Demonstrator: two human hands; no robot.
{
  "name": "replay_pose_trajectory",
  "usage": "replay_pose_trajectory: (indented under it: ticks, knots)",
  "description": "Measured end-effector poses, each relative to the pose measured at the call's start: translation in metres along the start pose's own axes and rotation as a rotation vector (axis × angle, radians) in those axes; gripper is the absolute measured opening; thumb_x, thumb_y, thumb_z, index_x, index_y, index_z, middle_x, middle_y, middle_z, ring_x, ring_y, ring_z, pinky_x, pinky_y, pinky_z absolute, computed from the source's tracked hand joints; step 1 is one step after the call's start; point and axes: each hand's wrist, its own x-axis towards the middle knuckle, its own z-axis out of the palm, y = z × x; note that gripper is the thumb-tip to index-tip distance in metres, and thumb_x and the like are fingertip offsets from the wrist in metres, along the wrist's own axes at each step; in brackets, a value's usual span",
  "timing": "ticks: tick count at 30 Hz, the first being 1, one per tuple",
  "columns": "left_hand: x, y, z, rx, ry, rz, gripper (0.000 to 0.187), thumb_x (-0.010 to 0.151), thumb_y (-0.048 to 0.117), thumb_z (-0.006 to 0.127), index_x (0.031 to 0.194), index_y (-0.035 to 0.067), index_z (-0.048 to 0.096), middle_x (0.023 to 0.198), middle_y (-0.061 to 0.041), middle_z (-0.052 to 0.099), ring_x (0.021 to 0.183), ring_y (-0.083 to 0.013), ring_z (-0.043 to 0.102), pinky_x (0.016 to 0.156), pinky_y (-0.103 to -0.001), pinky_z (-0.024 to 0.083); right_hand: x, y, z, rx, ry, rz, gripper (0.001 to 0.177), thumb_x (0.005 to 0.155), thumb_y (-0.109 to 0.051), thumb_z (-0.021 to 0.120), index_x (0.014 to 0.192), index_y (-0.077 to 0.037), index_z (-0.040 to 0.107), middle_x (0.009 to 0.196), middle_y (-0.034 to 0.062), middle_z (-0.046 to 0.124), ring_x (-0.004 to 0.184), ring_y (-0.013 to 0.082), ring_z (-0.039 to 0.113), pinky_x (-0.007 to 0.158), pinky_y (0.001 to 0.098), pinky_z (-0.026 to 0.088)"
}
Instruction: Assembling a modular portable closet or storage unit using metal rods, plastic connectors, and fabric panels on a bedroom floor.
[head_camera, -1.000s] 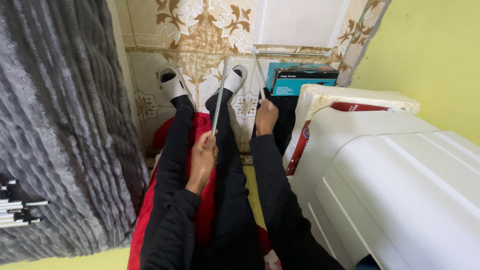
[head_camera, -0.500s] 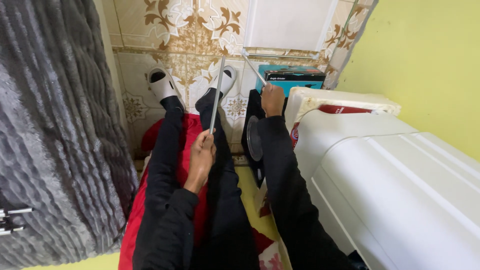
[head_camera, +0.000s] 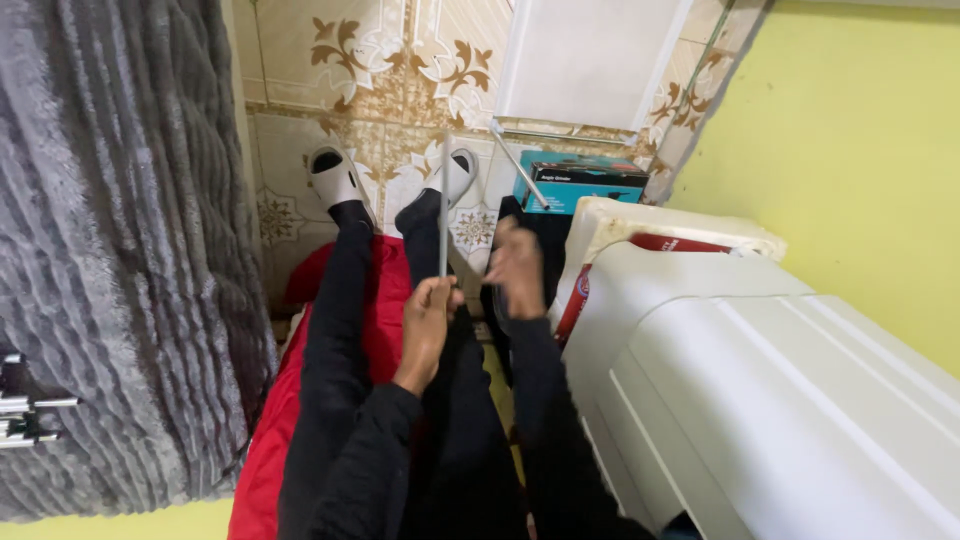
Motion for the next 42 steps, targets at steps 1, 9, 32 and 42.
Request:
replay_pose_trajectory:
  ticks: [1,9,32,42]
  knots:
    - [0.0,0.019,0.007,0.0,-0.002,-0.002,0.03,0.111,0.028,0.053,0.118,0.003,0.068,0.076,-0.002,0.063,0.062,-0.0062,0.051,0.054,-0.021,0.041,-0.022,-0.002,0.01,0.0,0.003,0.001,0.036,0.104,-0.04,0.056,0.088,-0.008,0.054,0.063,0.002,0.054,0.047,0.0125,0.057,0.042,0.0293,0.05]
    - [0.009,0.107,0.061,0.022,0.136,-0.035,0.042,0.096,0.025,0.069,0.129,-0.002,0.065,0.116,-0.004,0.07,0.097,-0.0112,0.065,0.081,-0.025,0.054,-0.099,-0.087,0.04,0.133,-0.268,0.15,0.032,0.107,-0.023,0.045,0.132,-0.012,0.061,0.077,-0.0051,0.052,0.059,0.0035,0.046,0.049,0.02,0.039]
    - [0.095,0.266,0.059,-0.151,-0.017,-0.066,0.037,0.105,0.03,0.055,0.123,0.001,0.067,0.109,-0.009,0.073,0.094,-0.0156,0.07,0.082,-0.029,0.057,0.224,-0.224,0.001,-0.595,0.463,-0.545,0.041,0.104,-0.033,0.052,0.105,0.0,0.076,0.083,0.0163,0.073,0.075,0.0238,0.067,0.072,0.0386,0.051]
    - [0.099,0.308,0.083,-0.152,0.004,-0.022,0.036,0.105,0.026,0.052,0.125,-0.001,0.066,0.107,-0.011,0.073,0.09,-0.0162,0.07,0.079,-0.029,0.058,0.247,-0.231,0.012,-0.565,0.44,-0.338,0.038,0.102,-0.032,0.051,0.104,-0.001,0.073,0.074,0.0132,0.067,0.062,0.0264,0.065,0.061,0.0415,0.05]
